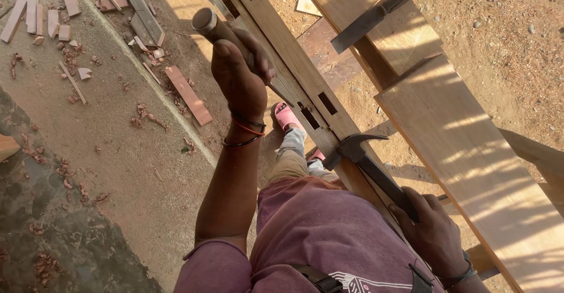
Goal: Using a chisel and a hammer to create a mortise in a wooden beam.
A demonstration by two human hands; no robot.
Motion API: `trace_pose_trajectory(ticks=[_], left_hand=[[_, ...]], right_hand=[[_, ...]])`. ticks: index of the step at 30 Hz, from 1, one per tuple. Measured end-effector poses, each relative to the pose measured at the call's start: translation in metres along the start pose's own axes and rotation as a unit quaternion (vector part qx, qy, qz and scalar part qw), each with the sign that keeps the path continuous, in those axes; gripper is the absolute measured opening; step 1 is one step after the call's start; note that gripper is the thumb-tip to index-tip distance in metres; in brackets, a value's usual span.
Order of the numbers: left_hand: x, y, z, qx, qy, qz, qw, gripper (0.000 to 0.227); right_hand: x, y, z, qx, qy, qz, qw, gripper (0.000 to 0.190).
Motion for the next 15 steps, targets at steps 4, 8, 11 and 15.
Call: trace_pose_trajectory(ticks=[4,8,11,15], left_hand=[[0.003,0.013,0.002,-0.007,-0.009,-0.032,0.999,0.070],[0.003,0.019,0.005,-0.001,-0.014,-0.040,0.999,0.069],[0.001,0.022,0.009,0.000,-0.022,-0.034,0.999,0.069],[0.000,0.023,0.013,0.002,-0.026,-0.024,0.999,0.069]], right_hand=[[0.000,0.003,0.004,0.009,0.006,-0.037,0.999,0.053],[0.004,-0.001,0.006,0.011,0.016,-0.041,0.999,0.057],[0.006,-0.004,0.008,-0.017,-0.004,-0.029,0.999,0.056],[0.009,-0.005,0.009,-0.028,-0.010,-0.024,0.999,0.058]])
Point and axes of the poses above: each hand's wrist, its own z-axis towards the middle knuckle, its own x-axis out of the palm, y = z × x, the point moved 5 cm from there along z, towards the middle knuckle, and after that the axes turned 4 degrees about -y, right-handed, at the moved point
